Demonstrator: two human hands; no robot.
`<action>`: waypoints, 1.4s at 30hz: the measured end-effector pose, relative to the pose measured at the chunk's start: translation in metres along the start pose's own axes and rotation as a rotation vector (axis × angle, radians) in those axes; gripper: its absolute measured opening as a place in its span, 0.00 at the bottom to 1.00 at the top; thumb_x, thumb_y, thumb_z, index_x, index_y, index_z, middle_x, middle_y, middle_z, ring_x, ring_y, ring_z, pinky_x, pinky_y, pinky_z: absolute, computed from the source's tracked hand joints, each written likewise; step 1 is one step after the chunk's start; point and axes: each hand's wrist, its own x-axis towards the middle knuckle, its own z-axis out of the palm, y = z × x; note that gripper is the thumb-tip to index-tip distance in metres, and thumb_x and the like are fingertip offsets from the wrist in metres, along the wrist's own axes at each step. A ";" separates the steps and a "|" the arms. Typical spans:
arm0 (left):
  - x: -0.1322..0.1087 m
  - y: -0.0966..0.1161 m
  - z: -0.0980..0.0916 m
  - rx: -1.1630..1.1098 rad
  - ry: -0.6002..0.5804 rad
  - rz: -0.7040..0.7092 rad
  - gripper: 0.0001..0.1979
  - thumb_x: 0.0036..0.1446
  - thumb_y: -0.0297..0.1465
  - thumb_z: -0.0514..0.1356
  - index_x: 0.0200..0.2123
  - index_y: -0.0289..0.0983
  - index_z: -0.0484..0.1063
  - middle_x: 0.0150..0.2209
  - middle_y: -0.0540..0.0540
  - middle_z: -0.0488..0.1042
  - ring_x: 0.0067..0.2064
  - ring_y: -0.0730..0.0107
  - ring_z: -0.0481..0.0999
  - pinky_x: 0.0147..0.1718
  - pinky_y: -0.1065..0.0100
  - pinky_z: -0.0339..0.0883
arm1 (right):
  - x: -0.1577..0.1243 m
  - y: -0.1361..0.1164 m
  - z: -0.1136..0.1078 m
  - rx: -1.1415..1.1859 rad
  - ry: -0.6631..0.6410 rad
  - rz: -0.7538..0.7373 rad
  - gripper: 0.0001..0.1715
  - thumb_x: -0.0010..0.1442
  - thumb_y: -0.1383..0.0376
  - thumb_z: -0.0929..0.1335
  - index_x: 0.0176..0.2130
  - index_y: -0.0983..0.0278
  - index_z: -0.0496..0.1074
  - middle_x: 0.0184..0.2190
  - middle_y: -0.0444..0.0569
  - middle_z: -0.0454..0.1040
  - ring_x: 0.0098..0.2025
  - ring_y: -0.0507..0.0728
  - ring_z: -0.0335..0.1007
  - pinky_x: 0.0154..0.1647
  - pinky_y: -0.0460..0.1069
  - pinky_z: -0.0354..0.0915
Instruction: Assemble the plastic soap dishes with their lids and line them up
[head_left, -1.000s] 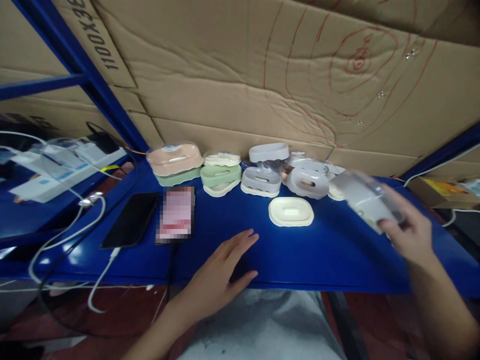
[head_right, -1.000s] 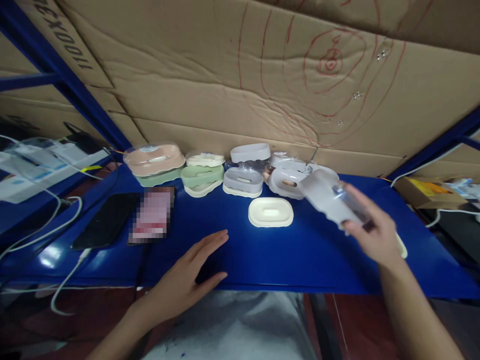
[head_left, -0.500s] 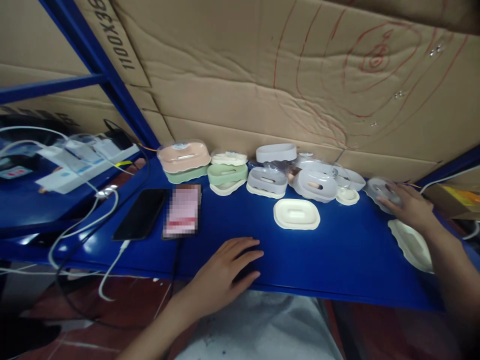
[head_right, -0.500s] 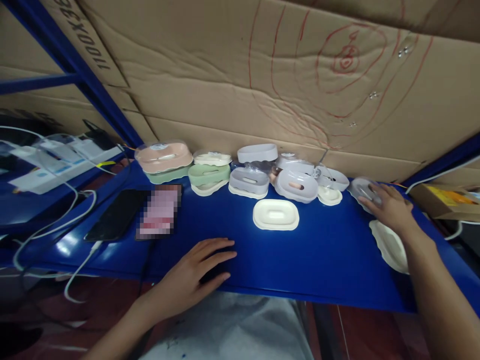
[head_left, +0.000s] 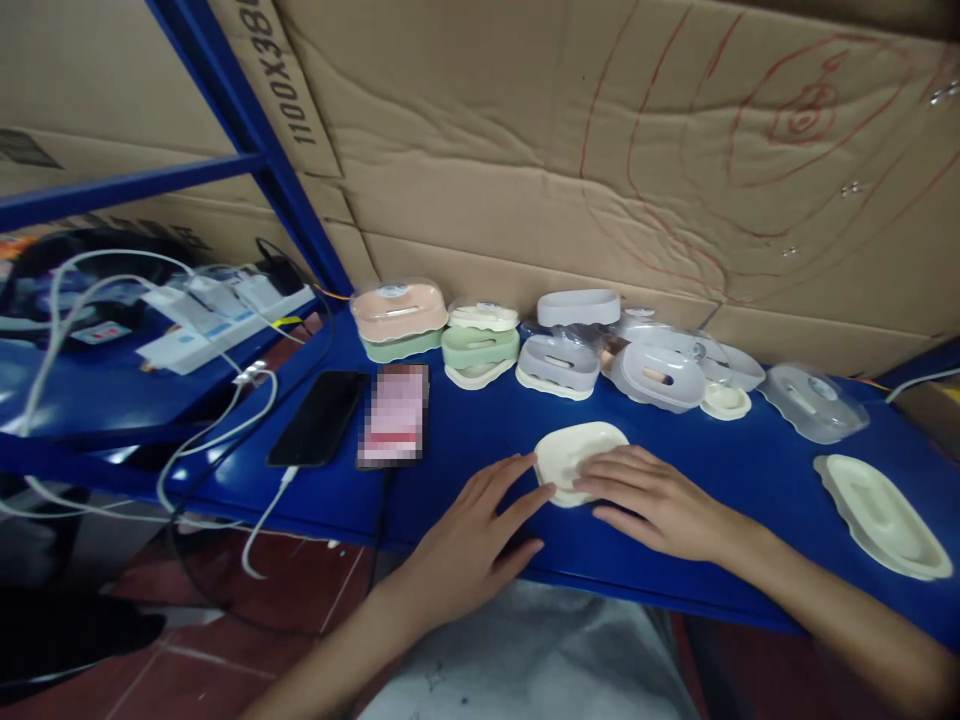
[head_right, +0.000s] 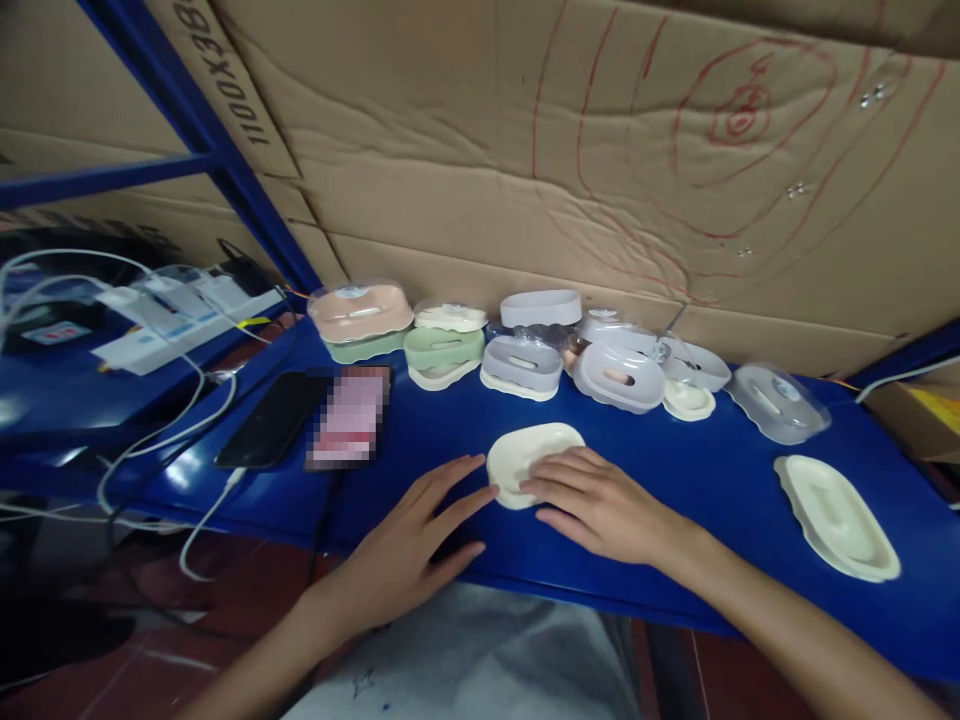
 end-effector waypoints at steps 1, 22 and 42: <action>0.001 0.000 0.000 0.013 -0.003 0.013 0.28 0.72 0.33 0.61 0.72 0.46 0.61 0.75 0.38 0.60 0.74 0.46 0.62 0.70 0.36 0.62 | -0.003 0.006 -0.003 0.007 0.021 0.001 0.25 0.74 0.63 0.67 0.67 0.58 0.70 0.61 0.53 0.78 0.64 0.60 0.74 0.65 0.59 0.69; -0.002 0.000 0.005 -0.200 0.205 -0.131 0.39 0.69 0.31 0.66 0.75 0.49 0.49 0.80 0.35 0.42 0.77 0.44 0.57 0.70 0.42 0.67 | -0.003 -0.019 -0.011 -0.036 0.143 -0.023 0.17 0.74 0.66 0.68 0.60 0.62 0.74 0.48 0.52 0.83 0.49 0.57 0.78 0.57 0.57 0.67; -0.002 -0.005 0.004 -0.011 0.046 -0.028 0.19 0.73 0.34 0.61 0.64 0.46 0.72 0.77 0.44 0.58 0.75 0.45 0.61 0.68 0.39 0.68 | 0.105 0.095 0.003 -0.471 0.077 0.587 0.30 0.76 0.51 0.63 0.61 0.71 0.74 0.54 0.66 0.80 0.55 0.70 0.76 0.56 0.60 0.65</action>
